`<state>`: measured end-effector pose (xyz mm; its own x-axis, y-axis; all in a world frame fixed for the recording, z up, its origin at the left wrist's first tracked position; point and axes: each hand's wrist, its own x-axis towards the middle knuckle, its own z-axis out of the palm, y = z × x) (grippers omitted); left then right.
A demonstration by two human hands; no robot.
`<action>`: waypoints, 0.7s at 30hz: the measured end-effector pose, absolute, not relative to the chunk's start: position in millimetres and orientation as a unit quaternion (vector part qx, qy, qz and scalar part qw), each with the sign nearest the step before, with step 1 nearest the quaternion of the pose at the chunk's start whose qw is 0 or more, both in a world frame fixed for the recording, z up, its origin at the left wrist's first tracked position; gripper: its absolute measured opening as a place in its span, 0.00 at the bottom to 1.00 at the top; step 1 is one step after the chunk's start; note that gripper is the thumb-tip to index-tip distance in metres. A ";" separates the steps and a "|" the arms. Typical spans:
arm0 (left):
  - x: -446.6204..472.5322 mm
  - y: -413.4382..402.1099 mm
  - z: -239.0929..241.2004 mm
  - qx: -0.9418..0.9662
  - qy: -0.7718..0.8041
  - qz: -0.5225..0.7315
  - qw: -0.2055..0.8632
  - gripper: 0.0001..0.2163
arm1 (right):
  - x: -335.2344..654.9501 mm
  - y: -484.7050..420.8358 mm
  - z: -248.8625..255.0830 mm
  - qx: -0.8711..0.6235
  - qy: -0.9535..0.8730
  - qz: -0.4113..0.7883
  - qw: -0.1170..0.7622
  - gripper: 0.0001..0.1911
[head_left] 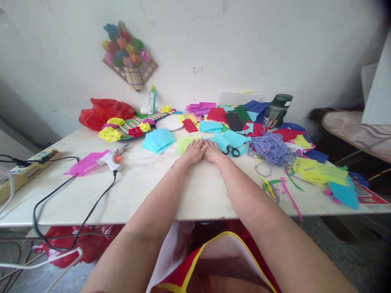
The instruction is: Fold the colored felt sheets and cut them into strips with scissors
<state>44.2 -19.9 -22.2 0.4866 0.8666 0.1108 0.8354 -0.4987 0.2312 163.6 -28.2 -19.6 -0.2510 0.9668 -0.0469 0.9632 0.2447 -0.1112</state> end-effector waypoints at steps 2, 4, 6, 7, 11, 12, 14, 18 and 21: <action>44.7 -24.5 -22.8 0.851 0.514 0.066 0.086 0.25 | 163.2 -28.4 -19.2 -0.613 -0.787 0.061 0.013 0.31; 42.1 -28.8 -19.6 0.840 0.533 0.047 0.090 0.26 | 162.9 -27.5 -19.4 -0.616 -0.785 0.063 0.012 0.31; 39.5 -31.9 -15.8 0.845 0.527 0.032 0.081 0.25 | 162.9 -26.2 -20.3 -0.616 -0.785 0.062 0.009 0.31; 38.7 -33.0 -14.3 0.849 0.522 0.025 0.075 0.25 | 162.9 -25.5 -20.9 -0.616 -0.785 0.062 0.008 0.31; 37.0 -35.2 -11.6 0.856 0.514 -0.002 0.054 0.24 | 163.4 -23.4 -23.2 -0.616 -0.785 0.065 0.007 0.31; 36.4 -35.5 -11.4 0.858 0.512 -0.008 0.050 0.24 | 163.6 -23.1 -23.7 -0.617 -0.784 0.066 0.008 0.31; 34.5 -35.9 -11.1 0.860 0.509 -0.014 0.044 0.24 | 163.9 -22.8 -24.1 -0.618 -0.783 0.066 0.011 0.31; 30.4 -35.1 -13.5 0.865 0.501 -0.003 0.031 0.24 | 164.4 -23.8 -23.2 -0.616 -0.785 0.063 0.009 0.31; 30.0 -33.7 -17.5 0.860 0.509 0.011 0.020 0.24 | 165.0 -25.1 -21.9 -0.615 -0.786 0.065 0.002 0.32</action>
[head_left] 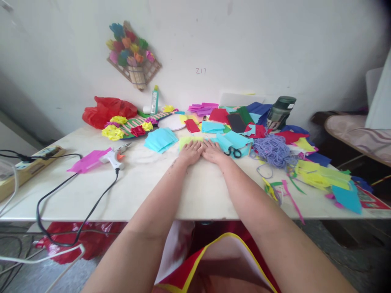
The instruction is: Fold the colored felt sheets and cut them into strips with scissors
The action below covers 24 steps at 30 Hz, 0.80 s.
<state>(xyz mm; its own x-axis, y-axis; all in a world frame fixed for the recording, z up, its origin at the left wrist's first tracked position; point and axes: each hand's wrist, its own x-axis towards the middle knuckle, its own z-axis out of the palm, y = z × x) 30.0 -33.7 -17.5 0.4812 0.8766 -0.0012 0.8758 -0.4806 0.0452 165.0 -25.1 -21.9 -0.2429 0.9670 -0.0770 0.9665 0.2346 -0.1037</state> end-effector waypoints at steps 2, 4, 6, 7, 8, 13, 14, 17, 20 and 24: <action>30.9 -32.7 -19.9 0.854 0.520 0.020 0.015 0.25 | 165.6 -25.7 -21.4 -0.614 -0.787 0.066 0.006 0.32; 31.7 -31.8 -21.4 0.847 0.530 0.023 0.015 0.25 | 166.2 -26.0 -21.2 -0.611 -0.788 0.066 0.011 0.32; 31.7 -30.5 -22.2 0.844 0.535 0.023 0.014 0.25 | 166.6 -26.0 -21.3 -0.609 -0.790 0.065 0.011 0.31; 31.2 -29.7 -22.4 0.845 0.533 0.022 0.012 0.25 | 166.7 -26.0 -21.4 -0.608 -0.791 0.064 0.010 0.31; 30.5 -28.7 -22.7 0.850 0.527 0.021 0.009 0.24 | 166.8 -25.9 -21.6 -0.607 -0.792 0.062 0.009 0.31; 25.6 -24.7 -25.2 0.858 0.513 0.025 0.015 0.24 | 166.5 -25.5 -22.7 -0.609 -0.791 0.058 0.018 0.30; 25.3 -24.7 -25.9 0.852 0.523 0.031 0.020 0.24 | 166.5 -25.5 -22.8 -0.609 -0.790 0.058 0.019 0.30; 25.8 -26.6 -27.0 0.837 0.544 0.044 0.029 0.25 | 166.2 -25.8 -22.1 -0.610 -0.790 0.056 0.014 0.29; 27.0 -29.8 -26.0 0.827 0.560 0.046 0.030 0.27 | 165.7 -26.0 -21.1 -0.612 -0.789 0.057 0.004 0.30; 25.6 -30.1 -25.0 0.828 0.559 0.039 0.028 0.27 | 166.1 -24.3 -22.4 -0.613 -0.788 0.057 0.001 0.30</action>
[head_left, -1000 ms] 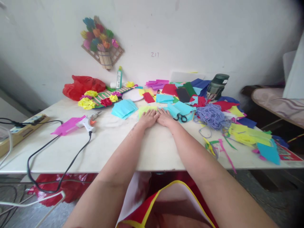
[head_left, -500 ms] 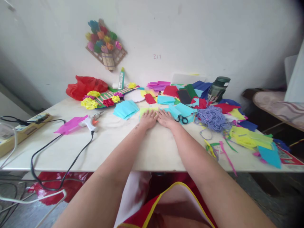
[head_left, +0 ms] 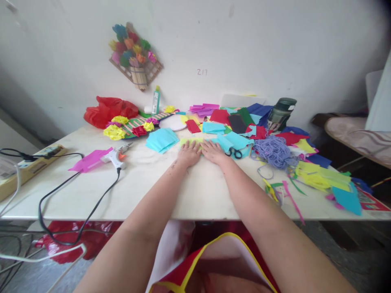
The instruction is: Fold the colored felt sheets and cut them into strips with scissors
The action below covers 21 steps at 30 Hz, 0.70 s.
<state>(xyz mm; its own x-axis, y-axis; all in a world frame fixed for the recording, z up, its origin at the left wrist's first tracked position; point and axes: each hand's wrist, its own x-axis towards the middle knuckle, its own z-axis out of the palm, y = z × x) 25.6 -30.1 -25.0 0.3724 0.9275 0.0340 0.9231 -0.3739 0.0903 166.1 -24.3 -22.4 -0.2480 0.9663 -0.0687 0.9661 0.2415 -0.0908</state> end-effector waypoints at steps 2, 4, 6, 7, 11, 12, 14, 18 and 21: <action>23.6 -28.7 -25.1 0.834 0.551 0.034 0.026 0.27 | 167.1 -22.6 -23.8 -0.612 -0.788 0.060 0.005 0.30; 21.8 -27.7 -24.9 0.837 0.546 0.028 0.022 0.27 | 168.9 -20.8 -24.1 -0.610 -0.790 0.069 0.011 0.30; 20.6 -27.7 -24.0 0.838 0.546 0.021 0.021 0.27 | 171.2 -19.4 -22.5 -0.609 -0.789 0.083 0.023 0.29; 20.3 -27.9 -23.6 0.837 0.546 0.018 0.021 0.27 | 172.5 -18.9 -21.1 -0.610 -0.787 0.092 0.032 0.29; 20.0 -28.4 -23.5 0.835 0.549 0.017 0.025 0.26 | 177.8 -18.0 -14.3 -0.606 -0.783 0.129 0.059 0.30; 19.9 -28.1 -24.1 0.835 0.549 0.019 0.023 0.26 | 178.9 -17.7 -13.4 -0.602 -0.785 0.132 0.060 0.30; 19.4 -27.1 -25.2 0.837 0.547 0.024 0.016 0.26 | 180.4 -16.6 -13.4 -0.596 -0.790 0.131 0.055 0.30; 17.9 -26.5 -24.0 0.842 0.539 0.020 0.013 0.25 | 180.3 -12.4 -19.7 -0.595 -0.793 0.117 0.057 0.27; 17.2 -27.5 -21.0 0.843 0.537 0.009 0.021 0.26 | 178.4 -9.5 -25.8 -0.598 -0.793 0.104 0.061 0.27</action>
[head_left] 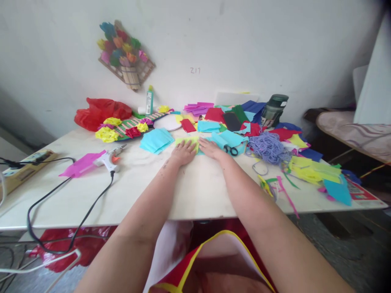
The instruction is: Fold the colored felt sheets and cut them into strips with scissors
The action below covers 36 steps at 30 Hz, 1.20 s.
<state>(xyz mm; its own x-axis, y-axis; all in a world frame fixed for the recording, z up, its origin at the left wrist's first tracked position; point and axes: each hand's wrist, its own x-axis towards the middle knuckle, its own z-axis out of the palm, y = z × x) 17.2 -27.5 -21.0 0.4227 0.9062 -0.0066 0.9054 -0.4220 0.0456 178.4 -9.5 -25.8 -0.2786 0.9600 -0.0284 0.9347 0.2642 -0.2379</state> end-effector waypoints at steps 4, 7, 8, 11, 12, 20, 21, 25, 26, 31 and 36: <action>16.3 -27.9 -20.6 0.845 0.535 0.006 0.015 0.26 | 177.3 -11.6 -25.9 -0.601 -0.792 0.097 0.054 0.27; 15.0 -26.5 -22.6 0.848 0.529 0.009 0.008 0.26 | 178.2 -17.0 -19.3 -0.606 -0.786 0.103 0.067 0.27; 14.4 -25.8 -23.1 0.850 0.527 0.009 0.007 0.25 | 178.5 -18.8 -16.9 -0.606 -0.785 0.106 0.072 0.28; 13.2 -24.3 -23.5 0.855 0.518 0.010 0.006 0.25 | 179.2 -21.7 -12.8 -0.602 -0.786 0.109 0.087 0.29; 12.9 -24.1 -23.3 0.857 0.515 0.010 0.007 0.25 | 179.3 -21.5 -12.9 -0.601 -0.786 0.109 0.093 0.30; 11.8 -24.1 -20.2 0.863 0.506 -0.008 0.007 0.25 | 183.6 -13.0 -21.8 -0.590 -0.776 0.166 0.146 0.28; 11.4 -24.0 -19.6 0.863 0.505 -0.008 0.013 0.26 | 183.9 -12.6 -22.1 -0.587 -0.774 0.179 0.155 0.26; 8.3 -21.4 -18.0 0.860 0.506 0.012 0.062 0.27 | 182.6 -13.1 -22.1 -0.570 -0.781 0.182 0.181 0.25; 7.3 -20.0 -18.2 0.858 0.507 0.020 0.076 0.27 | 181.8 -13.4 -22.0 -0.571 -0.783 0.174 0.175 0.25; 1.8 -8.9 -22.7 0.852 0.497 0.074 0.148 0.27 | 177.8 -14.3 -21.8 -0.598 -0.782 0.131 0.117 0.25; -6.1 -0.4 -21.8 0.794 0.494 0.220 0.277 0.29 | 178.2 -13.6 -21.9 -0.598 -0.789 0.111 0.087 0.26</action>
